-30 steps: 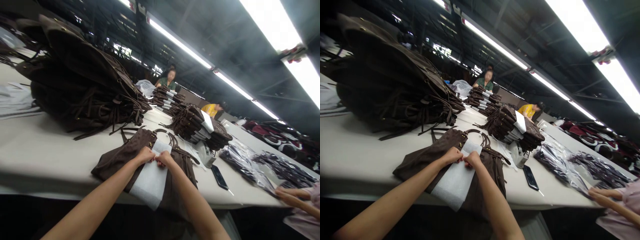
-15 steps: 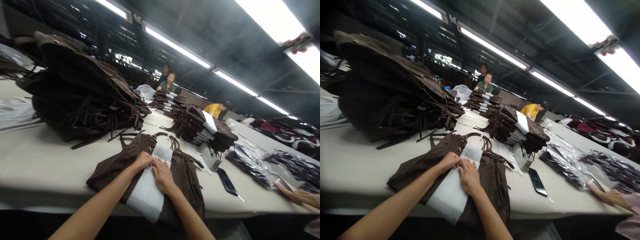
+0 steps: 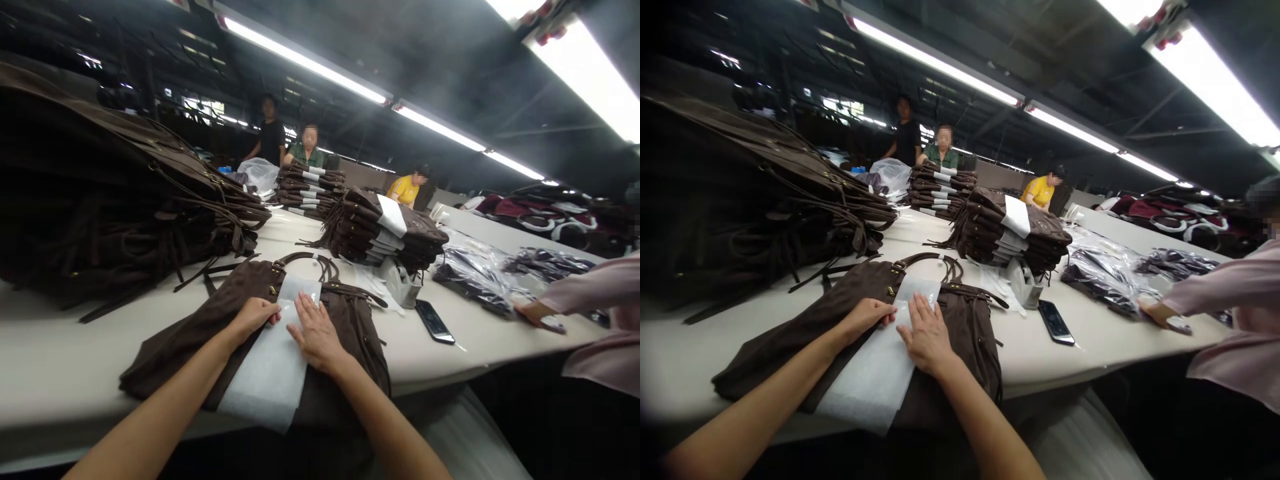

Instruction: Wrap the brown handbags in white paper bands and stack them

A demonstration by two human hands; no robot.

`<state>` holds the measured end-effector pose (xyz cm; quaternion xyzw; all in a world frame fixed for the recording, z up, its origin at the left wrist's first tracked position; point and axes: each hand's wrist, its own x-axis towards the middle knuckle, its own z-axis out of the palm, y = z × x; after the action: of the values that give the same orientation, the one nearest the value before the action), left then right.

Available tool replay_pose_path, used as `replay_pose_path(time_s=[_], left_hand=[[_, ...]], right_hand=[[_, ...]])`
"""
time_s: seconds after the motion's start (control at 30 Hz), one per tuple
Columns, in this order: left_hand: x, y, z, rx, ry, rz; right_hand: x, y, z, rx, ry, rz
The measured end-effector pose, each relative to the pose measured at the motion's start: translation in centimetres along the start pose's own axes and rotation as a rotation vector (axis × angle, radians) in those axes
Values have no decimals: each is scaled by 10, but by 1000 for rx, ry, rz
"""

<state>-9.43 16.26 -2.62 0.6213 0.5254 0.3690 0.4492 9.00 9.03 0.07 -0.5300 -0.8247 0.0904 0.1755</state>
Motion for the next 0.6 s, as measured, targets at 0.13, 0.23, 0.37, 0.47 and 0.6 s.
replay_pose_path(time_s=[0.13,0.23,0.37,0.47,0.6], left_hand=[[-1,4,2,51,17,-30],[-3,6,4,70,30,-31],[-5,4,6,90,47,-18],[-6,3,7,116,51,-3],[-24,10,4,154,89,33]], right_hand=[[8,16,14,-24,-150,65],[6,17,20,-20,-132,66],[-6,11,18,7,-136,50],[-22,5,14,38,-150,28],[-54,1,21,66,-70,-25]])
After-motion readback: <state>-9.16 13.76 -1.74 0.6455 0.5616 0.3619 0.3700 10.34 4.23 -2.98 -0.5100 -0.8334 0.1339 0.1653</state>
